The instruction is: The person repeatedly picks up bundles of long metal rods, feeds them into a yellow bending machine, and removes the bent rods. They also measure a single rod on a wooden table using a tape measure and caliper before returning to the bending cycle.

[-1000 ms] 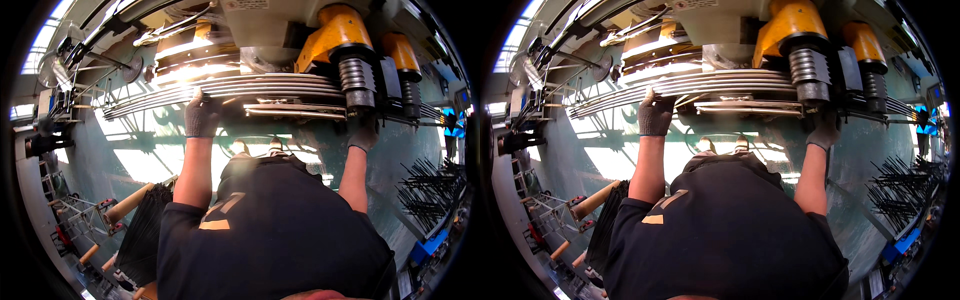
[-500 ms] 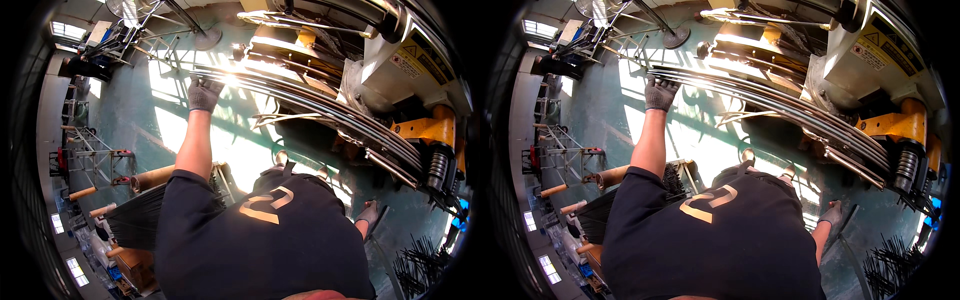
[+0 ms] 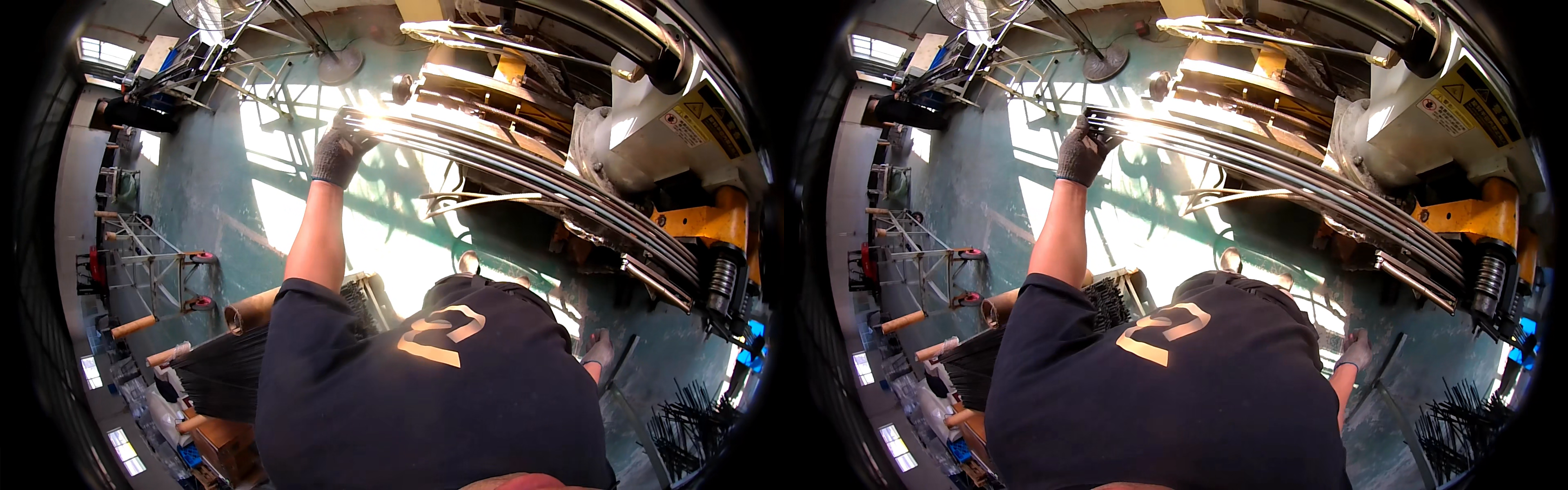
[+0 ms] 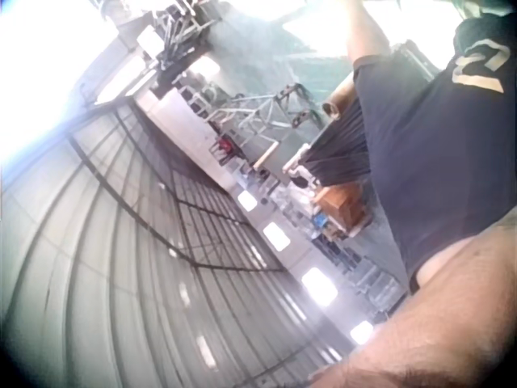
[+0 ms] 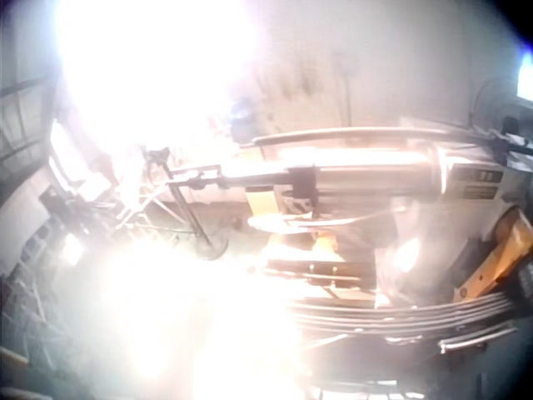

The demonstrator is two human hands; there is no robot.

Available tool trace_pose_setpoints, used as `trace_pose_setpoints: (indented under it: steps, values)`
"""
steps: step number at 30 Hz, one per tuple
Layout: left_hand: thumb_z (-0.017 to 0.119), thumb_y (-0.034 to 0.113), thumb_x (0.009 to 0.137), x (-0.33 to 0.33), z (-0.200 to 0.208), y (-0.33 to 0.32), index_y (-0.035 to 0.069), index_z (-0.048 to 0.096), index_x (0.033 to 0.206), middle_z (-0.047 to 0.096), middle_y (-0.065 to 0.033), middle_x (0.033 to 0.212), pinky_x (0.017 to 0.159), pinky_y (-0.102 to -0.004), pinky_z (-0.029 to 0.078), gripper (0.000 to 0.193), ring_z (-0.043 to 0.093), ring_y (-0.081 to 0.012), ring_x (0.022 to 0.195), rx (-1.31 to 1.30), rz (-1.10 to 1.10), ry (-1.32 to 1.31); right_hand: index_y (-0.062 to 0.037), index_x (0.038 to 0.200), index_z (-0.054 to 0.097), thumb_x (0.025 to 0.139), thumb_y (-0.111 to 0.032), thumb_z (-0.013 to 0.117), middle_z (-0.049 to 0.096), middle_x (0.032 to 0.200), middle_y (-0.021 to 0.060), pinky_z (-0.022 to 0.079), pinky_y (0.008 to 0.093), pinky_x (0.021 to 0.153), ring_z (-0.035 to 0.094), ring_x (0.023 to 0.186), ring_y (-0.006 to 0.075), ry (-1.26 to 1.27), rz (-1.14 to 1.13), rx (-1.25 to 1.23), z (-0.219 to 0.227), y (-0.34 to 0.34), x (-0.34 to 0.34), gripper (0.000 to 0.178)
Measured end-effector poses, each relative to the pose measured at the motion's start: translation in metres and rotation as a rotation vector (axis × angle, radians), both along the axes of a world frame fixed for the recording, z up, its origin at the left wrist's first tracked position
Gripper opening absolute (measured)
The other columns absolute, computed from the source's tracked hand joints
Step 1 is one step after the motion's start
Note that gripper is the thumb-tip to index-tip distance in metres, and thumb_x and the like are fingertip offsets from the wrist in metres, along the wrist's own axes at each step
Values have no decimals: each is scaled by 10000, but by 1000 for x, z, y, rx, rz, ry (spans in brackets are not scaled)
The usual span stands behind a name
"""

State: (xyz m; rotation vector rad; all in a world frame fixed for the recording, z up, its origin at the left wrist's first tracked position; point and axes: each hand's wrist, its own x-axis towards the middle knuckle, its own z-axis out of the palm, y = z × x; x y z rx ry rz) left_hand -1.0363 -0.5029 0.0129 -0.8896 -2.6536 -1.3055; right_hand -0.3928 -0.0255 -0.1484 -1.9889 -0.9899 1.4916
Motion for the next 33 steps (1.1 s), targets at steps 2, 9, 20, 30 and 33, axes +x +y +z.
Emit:
trace_pose_setpoints:
  steps: [2,9,20,30,33]
  values:
    - [391,304,1133,1,8,-2,-32,542,1303,647,-217,1287,1041,-538,554,405,647,-364,1198,-41,-43,37,-38,840,656,898,-172,656,651,779,34,510,255,561,636,677,124,6,17,-11,8,-5,-19,146]
    - [518,167,1077,9,30,-1,-36,575,1291,655,-181,1291,1039,-409,542,300,665,-277,1137,29,-157,68,-100,811,642,935,-168,589,638,759,-3,385,228,495,584,632,89,85,88,-11,2,0,-37,151]
    - [596,185,1038,45,45,28,-32,633,1162,664,-103,1135,904,-316,560,253,672,-193,1018,383,-7,-128,-78,780,658,911,-188,602,656,752,1,410,270,533,608,648,103,-88,214,40,16,4,-33,180]
    - [636,211,986,18,4,22,47,655,1167,686,-114,1103,976,-377,584,245,691,-256,1004,441,32,-63,-72,811,674,877,-160,637,665,761,-1,415,275,551,605,639,105,-82,120,63,36,-15,-41,116]
    - [765,259,864,8,-5,14,125,740,1085,706,-84,1145,989,-367,557,260,688,-253,1023,-91,124,375,-74,812,674,878,-158,645,665,763,2,430,285,573,604,653,112,-63,149,63,29,-12,-28,110]
